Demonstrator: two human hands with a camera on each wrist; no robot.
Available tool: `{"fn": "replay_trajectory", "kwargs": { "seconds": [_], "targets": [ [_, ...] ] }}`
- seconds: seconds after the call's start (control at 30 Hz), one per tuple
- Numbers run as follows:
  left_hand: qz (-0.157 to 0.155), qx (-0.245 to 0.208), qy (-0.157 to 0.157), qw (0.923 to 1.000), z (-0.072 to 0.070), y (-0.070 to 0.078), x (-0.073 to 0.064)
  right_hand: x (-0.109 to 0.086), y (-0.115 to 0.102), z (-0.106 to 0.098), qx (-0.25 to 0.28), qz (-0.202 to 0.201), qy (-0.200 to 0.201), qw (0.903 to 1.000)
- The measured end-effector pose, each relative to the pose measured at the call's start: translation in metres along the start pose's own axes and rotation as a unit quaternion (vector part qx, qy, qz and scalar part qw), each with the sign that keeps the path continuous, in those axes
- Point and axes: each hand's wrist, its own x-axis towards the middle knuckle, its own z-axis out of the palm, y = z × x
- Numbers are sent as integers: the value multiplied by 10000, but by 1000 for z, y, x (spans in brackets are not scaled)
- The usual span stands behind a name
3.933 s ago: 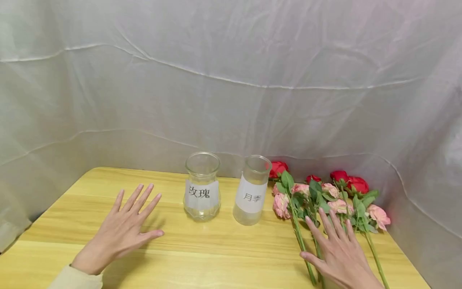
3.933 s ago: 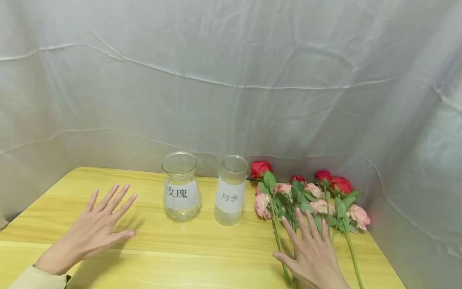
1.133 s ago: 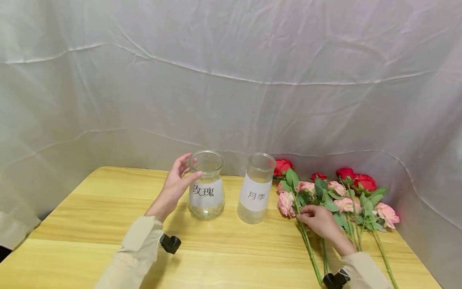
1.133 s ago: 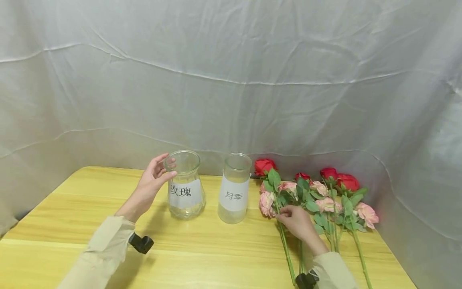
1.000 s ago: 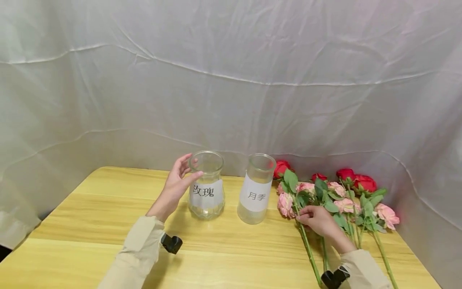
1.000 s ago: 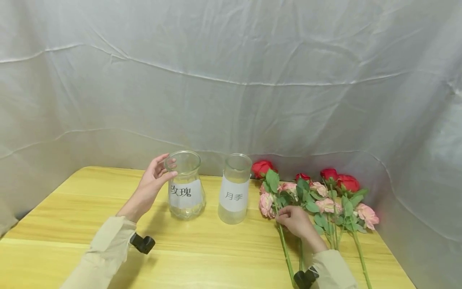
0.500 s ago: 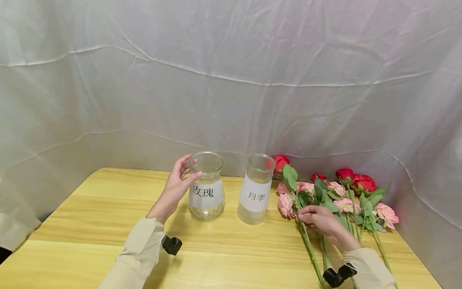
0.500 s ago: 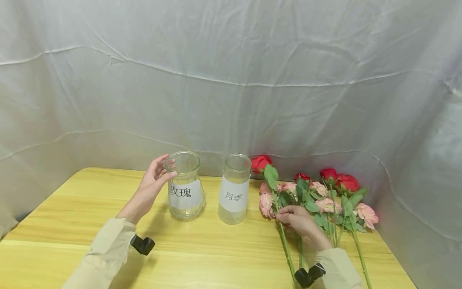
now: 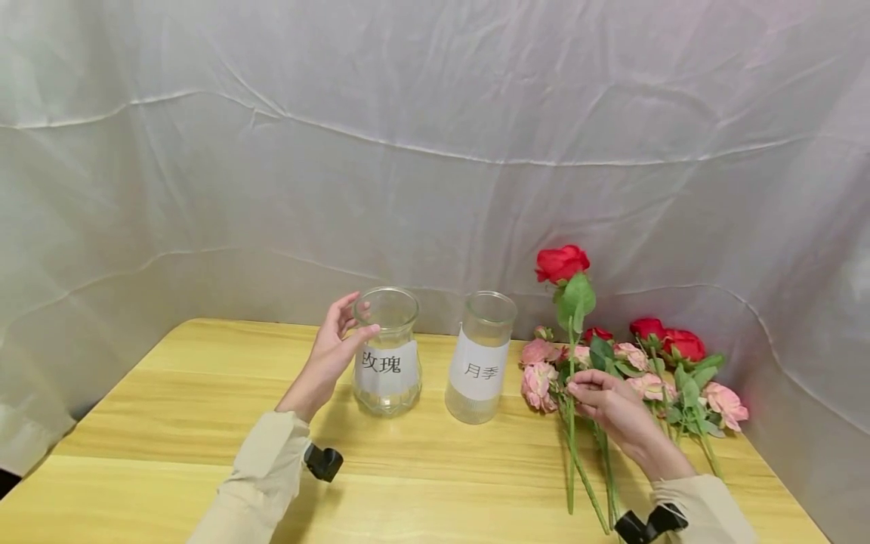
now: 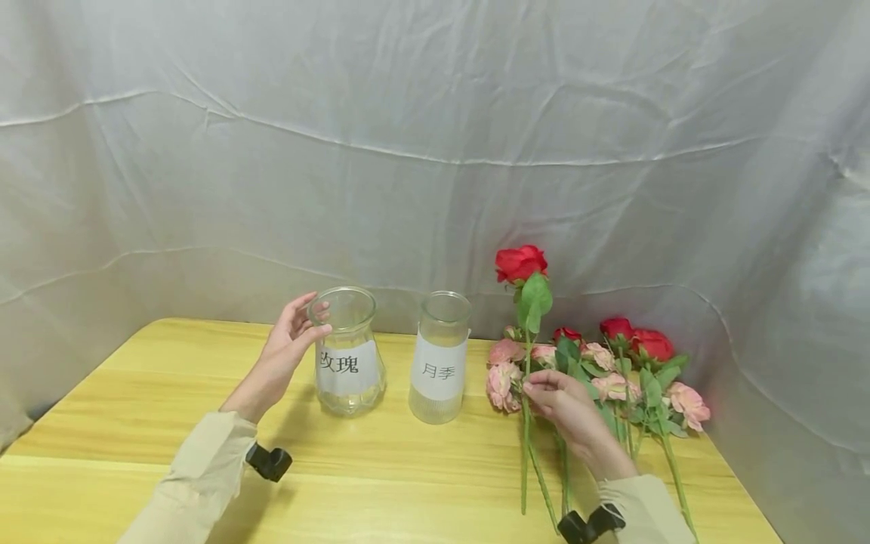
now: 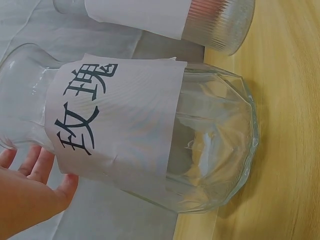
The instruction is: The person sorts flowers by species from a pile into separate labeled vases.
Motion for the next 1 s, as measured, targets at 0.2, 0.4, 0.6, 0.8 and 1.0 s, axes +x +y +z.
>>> {"fn": "replay_trajectory", "kwargs": {
  "seconds": [0.2,0.4,0.6,0.8,1.0],
  "targets": [
    [32,-33,32,10000,1,-1,0,-6,-4,8,345,-735,109,9966],
    [29,-41,55,10000,1,-1,0,-9,-7,17,596,-1299,117,9897],
    [21,-17,38,10000,1,-1,0,-13,-17,29,512,-1576,157,9861],
    [33,6,36,10000,0,-1,0,-17,-25,42,450,-1695,275,9841],
    [26,19,30,10000,1,-1,0,-16,-29,53,941,-1920,340,9763]
  ]
}}
